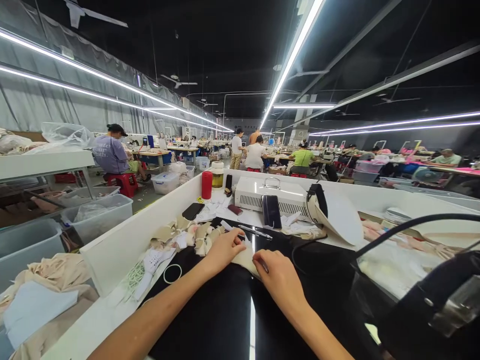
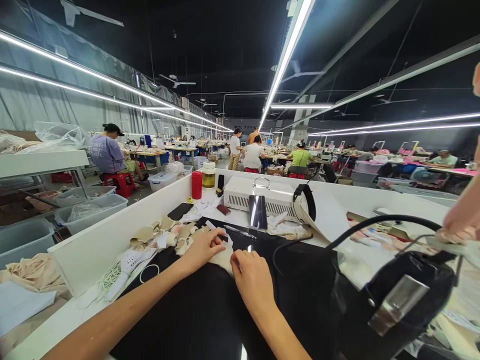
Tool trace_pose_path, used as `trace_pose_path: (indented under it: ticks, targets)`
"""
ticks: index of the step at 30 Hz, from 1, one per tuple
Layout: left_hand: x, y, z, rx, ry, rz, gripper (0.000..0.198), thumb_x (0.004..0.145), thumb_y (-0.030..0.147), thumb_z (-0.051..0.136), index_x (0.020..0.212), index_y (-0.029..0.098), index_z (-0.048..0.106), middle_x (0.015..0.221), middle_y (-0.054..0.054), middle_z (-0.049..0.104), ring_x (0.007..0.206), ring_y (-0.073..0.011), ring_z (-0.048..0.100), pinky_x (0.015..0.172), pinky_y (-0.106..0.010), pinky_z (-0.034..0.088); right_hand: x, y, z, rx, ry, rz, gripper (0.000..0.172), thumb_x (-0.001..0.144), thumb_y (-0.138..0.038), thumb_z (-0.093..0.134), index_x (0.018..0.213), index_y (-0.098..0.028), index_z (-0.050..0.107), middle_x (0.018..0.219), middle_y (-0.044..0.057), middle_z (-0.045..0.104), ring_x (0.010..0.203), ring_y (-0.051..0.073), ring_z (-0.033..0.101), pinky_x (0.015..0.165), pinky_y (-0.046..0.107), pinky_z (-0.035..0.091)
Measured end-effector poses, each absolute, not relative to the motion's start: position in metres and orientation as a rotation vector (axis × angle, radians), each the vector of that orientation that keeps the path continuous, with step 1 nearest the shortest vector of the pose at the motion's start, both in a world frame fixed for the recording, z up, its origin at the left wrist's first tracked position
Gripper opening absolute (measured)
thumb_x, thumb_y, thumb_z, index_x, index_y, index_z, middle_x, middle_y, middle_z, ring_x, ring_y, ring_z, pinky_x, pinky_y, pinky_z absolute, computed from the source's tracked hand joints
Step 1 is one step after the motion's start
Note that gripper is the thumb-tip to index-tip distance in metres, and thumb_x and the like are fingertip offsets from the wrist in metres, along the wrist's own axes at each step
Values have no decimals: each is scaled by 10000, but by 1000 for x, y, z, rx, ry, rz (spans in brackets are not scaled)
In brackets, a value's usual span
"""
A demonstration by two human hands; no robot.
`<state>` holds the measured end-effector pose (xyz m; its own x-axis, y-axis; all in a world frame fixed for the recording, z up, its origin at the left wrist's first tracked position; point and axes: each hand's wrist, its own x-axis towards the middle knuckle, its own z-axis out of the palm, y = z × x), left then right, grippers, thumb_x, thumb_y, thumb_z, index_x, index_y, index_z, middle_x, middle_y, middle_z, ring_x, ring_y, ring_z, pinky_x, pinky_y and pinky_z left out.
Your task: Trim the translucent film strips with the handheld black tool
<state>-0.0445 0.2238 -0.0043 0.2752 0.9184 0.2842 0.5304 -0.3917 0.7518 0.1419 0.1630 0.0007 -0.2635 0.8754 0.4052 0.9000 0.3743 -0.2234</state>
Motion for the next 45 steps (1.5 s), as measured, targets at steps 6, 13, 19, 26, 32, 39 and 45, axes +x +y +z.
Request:
trace_pose_path:
  ticks: [6,13,19,26,32,39,45]
  targets:
    - [-40,220,-13,2235,1370,831,316,1020,356,665,1274,171,636,1215,-85,681,1027,-230,696,905,-445,599,141,162,-13,-1575,-2209,-193,89,986,-201,680,904,-169,695,883,-4,698,883,188,681,854,394,559]
    - [-40,219,-18,2393,1409,828,318,1020,345,665,1283,169,635,1236,-89,678,1077,-245,689,949,-474,583,139,152,-13,-1466,-2175,-216,111,951,-143,630,1001,-188,718,1083,96,714,979,282,659,829,410,517]
    - [-43,214,-8,2516,1395,922,266,1004,246,666,1256,164,650,1291,-96,666,1234,-285,622,1073,-529,490,160,109,0,-1330,-2183,-167,266,982,-206,631,1246,-235,646,1292,107,672,1190,297,635,1017,483,518]
    - [-32,191,9,2643,1310,940,247,1022,189,549,1235,197,673,1258,-94,688,1227,-281,610,1090,-444,455,228,39,2,-1368,-2176,173,175,1038,-329,538,1050,-296,709,1062,38,751,1005,234,714,887,370,576]
    - [-8,151,12,2709,1074,853,282,1047,214,453,1222,206,674,1106,-76,705,1058,-256,667,962,-394,514,306,-5,8,-1729,-1931,300,255,1020,-441,535,969,-297,739,990,21,774,875,229,720,780,331,529]
    - [35,88,0,2781,782,636,273,1027,195,475,1158,248,709,956,-28,713,885,-204,715,781,-273,533,344,-22,6,-1822,-1807,283,191,959,-394,597,888,-264,718,824,3,737,773,225,682,711,317,490]
    - [69,53,-11,2819,680,506,252,1007,157,527,1123,257,727,901,-23,708,829,-188,718,727,-236,522,331,-17,-12,-1792,-1805,295,165,909,-357,653,1017,-267,738,858,1,710,751,211,656,699,316,489]
